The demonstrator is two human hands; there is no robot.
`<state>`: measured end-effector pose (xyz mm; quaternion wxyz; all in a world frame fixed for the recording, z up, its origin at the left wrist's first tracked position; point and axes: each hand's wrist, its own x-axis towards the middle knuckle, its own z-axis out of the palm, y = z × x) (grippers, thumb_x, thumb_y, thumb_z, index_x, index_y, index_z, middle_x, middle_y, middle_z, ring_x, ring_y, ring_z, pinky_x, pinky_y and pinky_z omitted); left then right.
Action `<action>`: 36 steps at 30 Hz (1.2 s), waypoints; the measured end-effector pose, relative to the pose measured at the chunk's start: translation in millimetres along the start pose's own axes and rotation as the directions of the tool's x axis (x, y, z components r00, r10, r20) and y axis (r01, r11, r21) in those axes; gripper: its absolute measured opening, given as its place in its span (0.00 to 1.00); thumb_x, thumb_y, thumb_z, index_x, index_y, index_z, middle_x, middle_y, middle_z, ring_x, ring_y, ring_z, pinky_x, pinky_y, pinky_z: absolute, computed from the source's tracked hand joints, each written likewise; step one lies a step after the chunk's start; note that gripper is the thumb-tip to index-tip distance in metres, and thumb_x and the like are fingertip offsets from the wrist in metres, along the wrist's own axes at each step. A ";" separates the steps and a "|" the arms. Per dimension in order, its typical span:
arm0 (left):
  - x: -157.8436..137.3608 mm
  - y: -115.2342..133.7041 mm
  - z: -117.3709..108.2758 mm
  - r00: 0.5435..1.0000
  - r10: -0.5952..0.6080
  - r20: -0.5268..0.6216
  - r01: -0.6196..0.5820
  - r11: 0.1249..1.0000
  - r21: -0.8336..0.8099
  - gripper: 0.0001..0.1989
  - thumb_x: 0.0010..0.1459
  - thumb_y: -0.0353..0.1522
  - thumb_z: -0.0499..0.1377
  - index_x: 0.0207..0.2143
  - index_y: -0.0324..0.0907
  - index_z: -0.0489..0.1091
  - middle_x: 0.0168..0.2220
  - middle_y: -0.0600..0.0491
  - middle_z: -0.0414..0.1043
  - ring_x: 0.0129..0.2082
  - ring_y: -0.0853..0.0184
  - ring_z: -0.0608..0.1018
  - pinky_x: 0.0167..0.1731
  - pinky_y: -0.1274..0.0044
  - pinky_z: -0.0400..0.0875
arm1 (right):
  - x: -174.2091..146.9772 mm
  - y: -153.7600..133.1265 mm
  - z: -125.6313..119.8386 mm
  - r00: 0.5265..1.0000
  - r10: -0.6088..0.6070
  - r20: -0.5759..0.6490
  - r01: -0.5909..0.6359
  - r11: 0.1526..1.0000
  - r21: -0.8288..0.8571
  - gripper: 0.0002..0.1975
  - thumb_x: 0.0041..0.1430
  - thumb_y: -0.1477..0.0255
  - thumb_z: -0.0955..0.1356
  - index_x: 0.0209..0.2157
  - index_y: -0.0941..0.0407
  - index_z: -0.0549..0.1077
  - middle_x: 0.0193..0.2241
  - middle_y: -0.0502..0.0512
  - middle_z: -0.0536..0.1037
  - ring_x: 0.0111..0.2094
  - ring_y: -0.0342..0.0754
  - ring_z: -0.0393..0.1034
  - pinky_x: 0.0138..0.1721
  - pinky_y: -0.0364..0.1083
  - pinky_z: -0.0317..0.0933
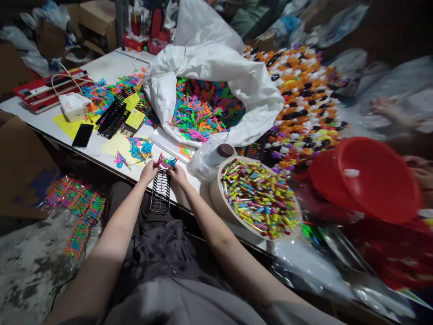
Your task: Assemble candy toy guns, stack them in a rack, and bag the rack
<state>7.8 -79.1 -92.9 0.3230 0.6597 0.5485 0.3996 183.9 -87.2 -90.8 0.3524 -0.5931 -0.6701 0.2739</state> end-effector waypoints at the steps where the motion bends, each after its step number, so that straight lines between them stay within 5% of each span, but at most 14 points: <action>1: -0.2 -0.3 -0.1 1.000 0.007 0.001 -0.007 1.000 0.001 0.04 0.54 0.30 0.58 0.31 0.41 0.64 0.34 0.52 0.69 0.36 0.66 0.74 0.40 0.74 0.68 | -0.2 -0.3 0.1 1.000 0.005 -0.001 -0.005 1.000 0.001 0.08 0.50 0.69 0.64 0.31 0.58 0.68 0.30 0.56 0.74 0.30 0.48 0.67 0.35 0.48 0.64; 16: 0.1 7.1 12.0 1.000 0.016 -0.003 -0.016 0.987 0.160 0.05 0.55 0.32 0.59 0.33 0.41 0.65 0.33 0.49 0.71 0.38 0.62 0.73 0.43 0.71 0.64 | -16.7 12.3 0.2 0.994 0.087 -0.067 -0.098 0.979 -0.181 0.07 0.56 0.70 0.62 0.35 0.57 0.68 0.37 0.59 0.72 0.40 0.53 0.65 0.47 0.53 0.59; 23: -2.2 10.6 8.1 0.999 0.023 -0.029 -0.017 0.985 0.170 0.06 0.56 0.34 0.58 0.31 0.42 0.64 0.29 0.52 0.70 0.32 0.63 0.73 0.40 0.71 0.64 | -13.6 7.3 0.3 0.992 0.101 -0.070 -0.107 0.991 -0.082 0.09 0.54 0.72 0.63 0.38 0.58 0.69 0.39 0.59 0.74 0.38 0.51 0.67 0.46 0.51 0.61; 36: 2.3 10.5 11.2 1.000 -0.017 0.014 0.011 0.948 0.318 0.06 0.56 0.30 0.57 0.36 0.40 0.63 0.36 0.47 0.70 0.44 0.58 0.73 0.51 0.65 0.60 | -4.1 16.0 -5.3 0.997 0.077 -0.009 -0.077 0.995 -0.071 0.12 0.52 0.71 0.65 0.39 0.59 0.71 0.38 0.58 0.75 0.38 0.52 0.67 0.47 0.54 0.62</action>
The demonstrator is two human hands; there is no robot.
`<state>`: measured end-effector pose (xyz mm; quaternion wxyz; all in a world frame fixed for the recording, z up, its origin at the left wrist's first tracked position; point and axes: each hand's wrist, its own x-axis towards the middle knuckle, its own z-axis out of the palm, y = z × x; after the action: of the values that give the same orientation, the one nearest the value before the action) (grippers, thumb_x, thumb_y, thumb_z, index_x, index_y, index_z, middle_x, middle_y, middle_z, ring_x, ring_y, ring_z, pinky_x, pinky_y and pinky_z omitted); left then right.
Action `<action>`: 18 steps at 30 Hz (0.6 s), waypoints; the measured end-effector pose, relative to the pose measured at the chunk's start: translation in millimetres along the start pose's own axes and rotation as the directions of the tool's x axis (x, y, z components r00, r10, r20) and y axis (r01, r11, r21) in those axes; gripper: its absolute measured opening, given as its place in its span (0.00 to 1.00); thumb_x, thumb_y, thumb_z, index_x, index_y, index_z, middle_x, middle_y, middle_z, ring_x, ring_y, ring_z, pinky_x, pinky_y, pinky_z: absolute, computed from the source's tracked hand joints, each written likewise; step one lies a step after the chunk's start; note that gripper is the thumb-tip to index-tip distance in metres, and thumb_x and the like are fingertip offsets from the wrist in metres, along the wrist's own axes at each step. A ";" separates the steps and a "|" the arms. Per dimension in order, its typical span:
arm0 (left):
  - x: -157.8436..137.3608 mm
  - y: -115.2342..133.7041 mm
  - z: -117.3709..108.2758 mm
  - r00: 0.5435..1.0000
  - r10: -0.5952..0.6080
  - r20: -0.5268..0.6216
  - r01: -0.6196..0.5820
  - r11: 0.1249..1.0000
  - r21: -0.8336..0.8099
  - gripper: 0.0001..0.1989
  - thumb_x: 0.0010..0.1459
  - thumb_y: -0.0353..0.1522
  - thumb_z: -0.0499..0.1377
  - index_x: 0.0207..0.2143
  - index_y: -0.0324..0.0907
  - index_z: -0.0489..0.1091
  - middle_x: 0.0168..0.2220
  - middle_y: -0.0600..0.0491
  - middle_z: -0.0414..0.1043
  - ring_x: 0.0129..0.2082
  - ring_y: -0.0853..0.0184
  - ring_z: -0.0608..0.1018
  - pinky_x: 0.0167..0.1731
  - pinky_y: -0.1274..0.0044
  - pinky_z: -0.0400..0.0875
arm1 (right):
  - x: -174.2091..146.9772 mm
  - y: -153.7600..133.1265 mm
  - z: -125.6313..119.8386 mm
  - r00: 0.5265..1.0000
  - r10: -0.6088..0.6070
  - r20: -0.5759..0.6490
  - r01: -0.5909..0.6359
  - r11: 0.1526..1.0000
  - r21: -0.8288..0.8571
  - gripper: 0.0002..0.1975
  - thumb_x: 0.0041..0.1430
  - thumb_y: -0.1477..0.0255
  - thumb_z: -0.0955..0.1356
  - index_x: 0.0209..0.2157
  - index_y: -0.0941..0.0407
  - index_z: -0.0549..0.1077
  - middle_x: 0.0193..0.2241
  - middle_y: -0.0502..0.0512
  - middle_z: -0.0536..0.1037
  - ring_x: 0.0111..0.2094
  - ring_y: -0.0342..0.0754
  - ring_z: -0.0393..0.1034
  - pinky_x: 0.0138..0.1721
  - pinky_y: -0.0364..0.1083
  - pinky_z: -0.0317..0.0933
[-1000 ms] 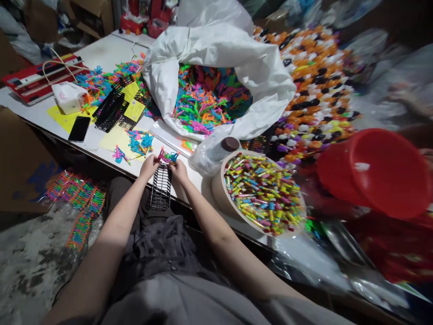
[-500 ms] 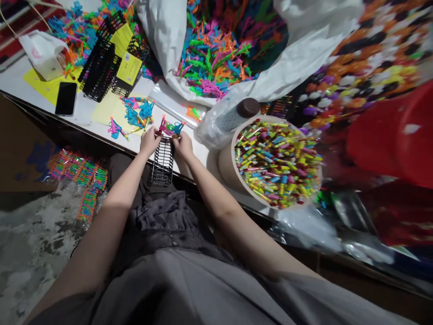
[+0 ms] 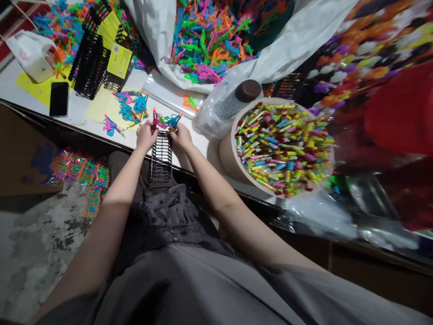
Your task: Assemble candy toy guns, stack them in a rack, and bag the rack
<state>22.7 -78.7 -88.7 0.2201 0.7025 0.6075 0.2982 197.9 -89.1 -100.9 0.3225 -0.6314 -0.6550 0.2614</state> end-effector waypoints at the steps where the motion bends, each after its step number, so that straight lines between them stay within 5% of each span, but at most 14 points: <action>1: 0.7 -0.2 0.4 1.000 -0.001 -0.004 0.001 1.000 0.000 0.06 0.56 0.30 0.57 0.36 0.40 0.63 0.36 0.47 0.71 0.44 0.58 0.73 0.51 0.65 0.60 | 0.2 -1.0 0.2 1.000 0.002 -0.011 -0.002 1.000 -0.003 0.12 0.51 0.71 0.65 0.39 0.58 0.71 0.38 0.58 0.75 0.39 0.52 0.67 0.48 0.55 0.62; 8: -8.8 3.5 -7.2 1.000 -0.003 0.015 0.004 0.998 -0.055 0.09 0.55 0.29 0.58 0.39 0.41 0.65 0.37 0.48 0.72 0.43 0.60 0.73 0.50 0.68 0.61 | 2.7 -3.0 5.4 0.997 0.042 -0.059 -0.041 0.999 0.018 0.11 0.52 0.73 0.65 0.39 0.57 0.70 0.39 0.58 0.74 0.40 0.53 0.66 0.48 0.56 0.61; 11: -25.3 4.5 -24.0 0.997 0.009 -0.080 -0.008 1.000 0.013 0.12 0.54 0.26 0.55 0.43 0.41 0.66 0.43 0.45 0.70 0.48 0.58 0.70 0.51 0.68 0.61 | 8.4 2.1 10.7 0.995 0.066 -0.068 -0.063 0.997 0.052 0.09 0.52 0.74 0.64 0.37 0.57 0.69 0.39 0.57 0.73 0.41 0.52 0.66 0.49 0.56 0.61; 15: -39.5 -8.1 -56.3 0.927 -0.193 -0.321 0.237 0.966 0.104 0.12 0.55 0.28 0.56 0.43 0.41 0.67 0.46 0.42 0.66 0.53 0.52 0.66 0.53 0.64 0.59 | 21.0 9.8 12.3 0.999 0.032 -0.035 -0.027 0.992 0.122 0.08 0.51 0.74 0.64 0.36 0.57 0.69 0.38 0.57 0.72 0.40 0.50 0.66 0.49 0.54 0.62; 18: -38.2 -26.5 -79.3 0.879 -0.315 -0.359 0.379 0.917 0.124 0.09 0.54 0.29 0.58 0.40 0.41 0.66 0.42 0.42 0.67 0.51 0.52 0.67 0.53 0.64 0.59 | 20.2 6.8 3.0 1.000 0.018 0.016 -0.020 0.990 0.137 0.14 0.48 0.77 0.64 0.40 0.59 0.68 0.38 0.59 0.72 0.40 0.51 0.65 0.49 0.54 0.63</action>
<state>-54.0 -116.1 -54.8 0.0964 0.5392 0.7780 0.3078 200.3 -68.4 -106.1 0.3579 -0.6119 -0.6318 0.3135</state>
